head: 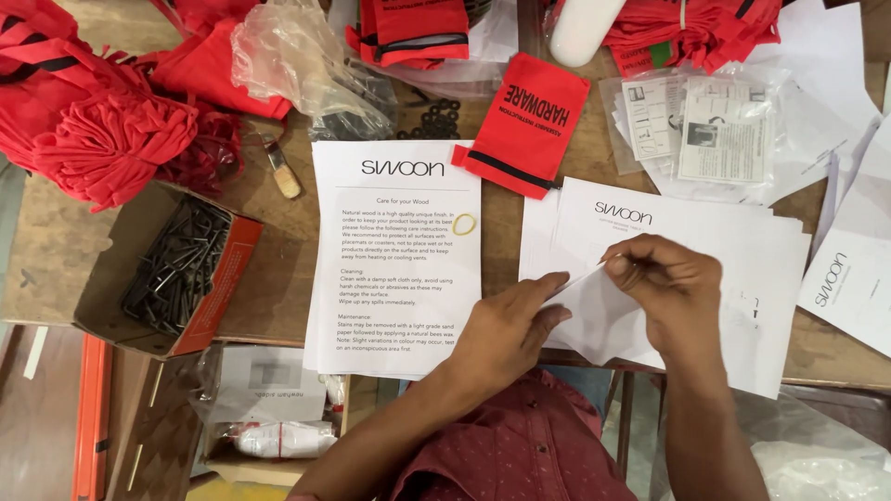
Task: The person organizes and sorts instructional documents and hardware components on a workbench, placing papers into envelopes and arranging red textile bags.
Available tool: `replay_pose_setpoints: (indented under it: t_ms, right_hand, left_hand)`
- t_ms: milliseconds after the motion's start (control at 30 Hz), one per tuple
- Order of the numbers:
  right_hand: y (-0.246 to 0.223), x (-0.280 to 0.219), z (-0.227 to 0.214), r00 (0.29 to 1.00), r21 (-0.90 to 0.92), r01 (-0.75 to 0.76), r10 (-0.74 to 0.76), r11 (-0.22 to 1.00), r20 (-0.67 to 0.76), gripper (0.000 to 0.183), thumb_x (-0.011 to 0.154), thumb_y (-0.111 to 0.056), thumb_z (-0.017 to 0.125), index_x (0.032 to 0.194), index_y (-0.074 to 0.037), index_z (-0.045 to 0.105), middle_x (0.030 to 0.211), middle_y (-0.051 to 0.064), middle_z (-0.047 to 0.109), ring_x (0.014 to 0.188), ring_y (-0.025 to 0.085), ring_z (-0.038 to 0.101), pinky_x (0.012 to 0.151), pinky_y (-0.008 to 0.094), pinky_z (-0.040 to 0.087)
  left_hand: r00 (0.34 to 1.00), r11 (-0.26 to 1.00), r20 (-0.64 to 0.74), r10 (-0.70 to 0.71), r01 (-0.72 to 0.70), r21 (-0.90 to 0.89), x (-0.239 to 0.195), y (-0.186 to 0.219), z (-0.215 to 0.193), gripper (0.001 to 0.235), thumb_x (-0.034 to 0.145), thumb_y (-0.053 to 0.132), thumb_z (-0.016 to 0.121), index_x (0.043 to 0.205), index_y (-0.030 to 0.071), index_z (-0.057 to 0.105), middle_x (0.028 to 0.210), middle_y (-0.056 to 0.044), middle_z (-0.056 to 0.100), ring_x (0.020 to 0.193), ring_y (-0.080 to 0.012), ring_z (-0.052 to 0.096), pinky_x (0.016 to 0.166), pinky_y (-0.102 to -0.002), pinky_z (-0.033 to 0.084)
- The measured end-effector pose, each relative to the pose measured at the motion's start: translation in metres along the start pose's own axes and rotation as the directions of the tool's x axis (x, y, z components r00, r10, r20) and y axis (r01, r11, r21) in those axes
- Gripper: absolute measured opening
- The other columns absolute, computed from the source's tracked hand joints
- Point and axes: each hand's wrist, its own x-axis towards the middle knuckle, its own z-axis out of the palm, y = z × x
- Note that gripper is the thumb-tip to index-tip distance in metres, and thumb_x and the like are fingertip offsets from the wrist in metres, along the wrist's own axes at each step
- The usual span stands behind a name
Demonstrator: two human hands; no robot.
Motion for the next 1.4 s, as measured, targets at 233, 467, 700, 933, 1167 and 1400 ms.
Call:
replay_pose_setpoints:
  t_ms: [233,467,700,933,1167,1400]
  right_hand:
    - [-0.027,-0.001,0.010,0.999,-0.041,-0.003,0.005,0.999,0.044,0.019,0.098,-0.004,0.070,0.115,0.004,0.073,0.103,0.006,0.073,0.094,0.010,0.063,0.085,0.023,0.051]
    - [-0.037,-0.009,0.014,0.986,-0.261,0.149,-0.123,0.954,0.113,0.029,0.094,-0.004,0.072,0.122,0.002,0.071,0.105,0.010,0.071,0.096,0.013,0.064,0.084,0.025,0.051]
    - [-0.027,-0.015,0.009,0.983,-0.230,0.177,-0.162,0.957,0.086,0.019,0.094,0.002,0.071,0.112,0.000,0.074,0.099,0.009,0.074,0.091,0.014,0.067,0.079,0.025,0.052]
    - [-0.018,-0.016,0.007,0.980,-0.060,0.196,-0.193,0.979,0.053,0.015,0.093,0.009,0.071,0.106,0.003,0.075,0.099,0.012,0.072,0.091,0.015,0.063,0.079,0.025,0.050]
    - [-0.028,-0.015,0.002,0.978,-0.010,0.191,-0.190,0.981,0.083,0.021,0.089,0.010,0.073,0.108,0.005,0.074,0.101,0.014,0.073,0.095,0.018,0.065,0.082,0.028,0.052]
    - [-0.034,-0.014,-0.007,0.976,-0.027,0.174,-0.168,0.984,0.142,0.025,0.084,0.010,0.077,0.108,0.004,0.076,0.097,0.014,0.072,0.094,0.018,0.064,0.078,0.028,0.051]
  left_hand:
    - [0.981,0.973,-0.108,-0.160,0.139,-0.183,-0.002,0.003,-0.014,0.025,0.095,0.018,0.076,0.115,0.003,0.072,0.090,-0.015,0.074,0.070,-0.0238,0.074,0.061,-0.033,0.057]
    - [0.963,0.955,-0.081,-0.257,0.240,-0.177,-0.002,0.002,-0.014,0.016,0.091,0.017,0.080,0.102,0.005,0.078,0.070,-0.010,0.070,0.051,-0.0132,0.060,0.048,-0.029,0.046]
    - [0.943,0.914,-0.073,-0.325,0.293,-0.281,-0.007,0.001,-0.009,0.012,0.090,0.012,0.082,0.099,0.005,0.079,0.068,-0.007,0.072,0.050,-0.0069,0.053,0.046,-0.025,0.042]
    - [0.934,0.875,-0.107,-0.341,0.274,-0.399,-0.009,0.004,-0.008,0.014,0.091,0.007,0.077,0.104,0.002,0.077,0.083,-0.008,0.079,0.062,-0.0051,0.065,0.052,-0.022,0.050]
    - [0.949,0.905,-0.100,-0.298,0.248,-0.346,-0.008,0.013,-0.016,0.016,0.092,0.010,0.079,0.106,0.002,0.079,0.084,-0.010,0.079,0.063,-0.0073,0.068,0.055,-0.023,0.053]
    - [0.930,0.843,-0.058,-0.363,0.302,-0.445,-0.007,0.017,-0.020,0.020,0.089,0.010,0.081,0.107,0.002,0.078,0.088,-0.011,0.080,0.072,-0.0090,0.074,0.061,-0.023,0.059]
